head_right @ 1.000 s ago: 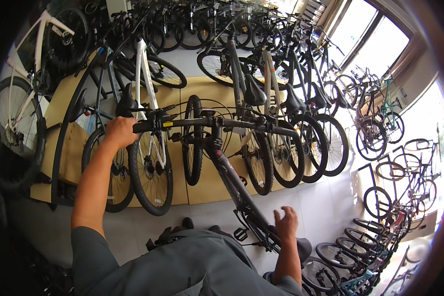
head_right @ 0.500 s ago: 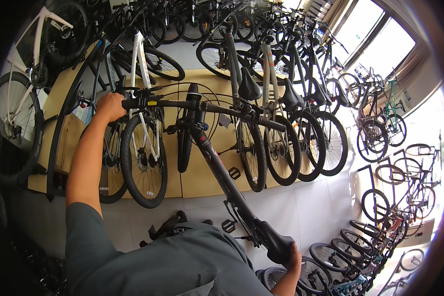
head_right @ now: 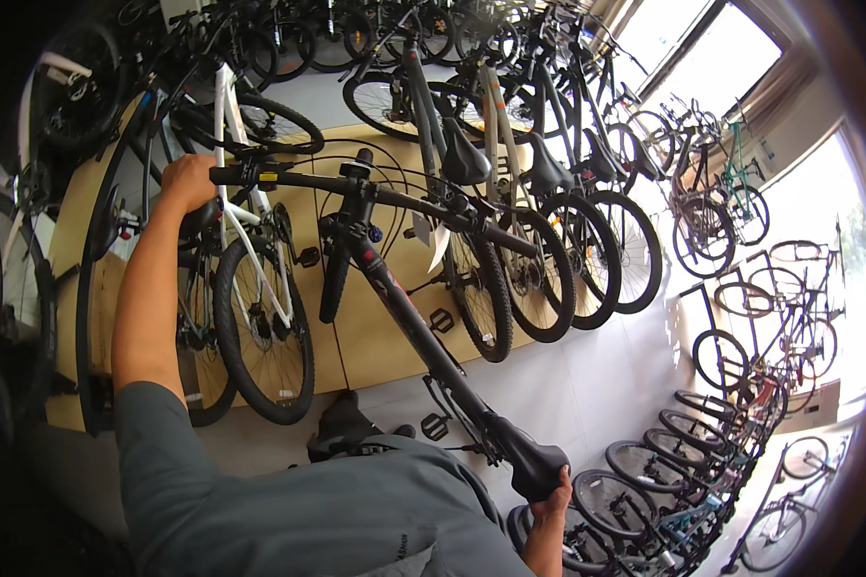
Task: The person moves several bicycles within a bike shop, lifting and repositioning them from one area to another. The person handles the bikes by the handlebars and frames, shifting them between display stands and floor positions.
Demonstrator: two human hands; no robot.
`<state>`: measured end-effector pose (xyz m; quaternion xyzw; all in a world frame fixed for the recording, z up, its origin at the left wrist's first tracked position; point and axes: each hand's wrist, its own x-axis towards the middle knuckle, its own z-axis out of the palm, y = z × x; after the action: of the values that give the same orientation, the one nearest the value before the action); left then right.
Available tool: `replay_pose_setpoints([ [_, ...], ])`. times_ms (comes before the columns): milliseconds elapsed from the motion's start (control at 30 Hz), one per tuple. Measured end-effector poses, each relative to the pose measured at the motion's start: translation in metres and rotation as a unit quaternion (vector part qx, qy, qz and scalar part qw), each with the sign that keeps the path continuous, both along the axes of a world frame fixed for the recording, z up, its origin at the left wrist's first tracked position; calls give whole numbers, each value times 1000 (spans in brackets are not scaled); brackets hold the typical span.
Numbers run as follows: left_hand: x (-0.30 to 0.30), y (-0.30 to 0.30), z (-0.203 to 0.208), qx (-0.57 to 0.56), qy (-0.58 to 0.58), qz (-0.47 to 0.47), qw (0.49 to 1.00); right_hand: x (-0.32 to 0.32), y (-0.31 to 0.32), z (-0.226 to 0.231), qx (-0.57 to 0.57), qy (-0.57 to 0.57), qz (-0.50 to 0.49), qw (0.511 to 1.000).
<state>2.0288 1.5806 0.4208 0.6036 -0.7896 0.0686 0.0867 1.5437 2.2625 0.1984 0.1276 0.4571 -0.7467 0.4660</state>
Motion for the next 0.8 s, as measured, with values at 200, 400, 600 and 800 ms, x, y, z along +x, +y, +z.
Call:
replay_pose_setpoints([
  [200,20,-75,-4,29,-1,-7,1000,81,-44,24,56,24,-59,996],
  [400,34,-145,-8,57,-14,-2,998,123,-89,42,35,38,-53,997],
  [600,53,-165,-44,-91,-16,39,995,136,-129,43,57,47,-37,997],
  [800,44,-137,-50,-28,50,94,994,129,-144,23,74,-20,-36,996],
])
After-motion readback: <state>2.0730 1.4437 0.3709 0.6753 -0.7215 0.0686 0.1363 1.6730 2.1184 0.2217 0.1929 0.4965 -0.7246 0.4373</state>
